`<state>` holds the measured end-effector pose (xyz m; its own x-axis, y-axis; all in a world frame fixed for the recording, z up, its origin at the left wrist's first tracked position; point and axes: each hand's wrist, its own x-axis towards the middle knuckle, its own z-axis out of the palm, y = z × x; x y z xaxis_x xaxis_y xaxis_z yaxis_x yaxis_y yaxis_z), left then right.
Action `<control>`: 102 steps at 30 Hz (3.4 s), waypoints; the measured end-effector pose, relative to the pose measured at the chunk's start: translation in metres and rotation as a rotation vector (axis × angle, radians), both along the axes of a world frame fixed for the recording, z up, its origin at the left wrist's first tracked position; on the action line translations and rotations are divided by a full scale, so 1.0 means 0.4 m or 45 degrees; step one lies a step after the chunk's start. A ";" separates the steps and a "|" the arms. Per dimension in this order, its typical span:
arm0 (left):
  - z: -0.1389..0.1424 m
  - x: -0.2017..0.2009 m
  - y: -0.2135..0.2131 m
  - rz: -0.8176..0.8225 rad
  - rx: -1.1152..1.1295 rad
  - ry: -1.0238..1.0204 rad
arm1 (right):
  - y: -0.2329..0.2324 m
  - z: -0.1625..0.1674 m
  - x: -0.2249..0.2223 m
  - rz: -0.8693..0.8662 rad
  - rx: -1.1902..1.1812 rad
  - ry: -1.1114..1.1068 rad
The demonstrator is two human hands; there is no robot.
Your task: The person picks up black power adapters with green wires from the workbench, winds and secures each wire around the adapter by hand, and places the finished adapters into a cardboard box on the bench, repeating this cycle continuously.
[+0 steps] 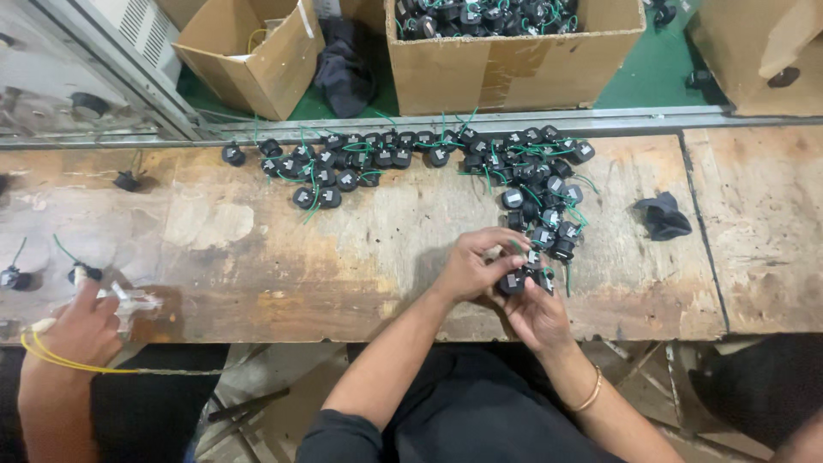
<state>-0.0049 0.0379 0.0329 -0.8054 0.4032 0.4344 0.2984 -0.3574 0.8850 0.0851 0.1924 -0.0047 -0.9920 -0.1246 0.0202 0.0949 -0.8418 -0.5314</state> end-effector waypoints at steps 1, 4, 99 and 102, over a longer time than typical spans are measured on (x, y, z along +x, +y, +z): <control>0.011 0.006 0.012 0.127 -0.084 0.178 | 0.001 0.002 0.002 -0.005 -0.013 -0.025; 0.044 0.011 0.006 0.302 -0.137 0.297 | 0.005 0.001 0.005 0.008 -0.059 -0.056; -0.037 -0.056 0.009 -0.342 0.023 -0.395 | -0.012 0.004 0.000 -0.273 0.041 -0.077; -0.037 -0.057 0.006 -0.339 0.022 -0.324 | -0.015 0.008 -0.002 -0.283 0.039 -0.081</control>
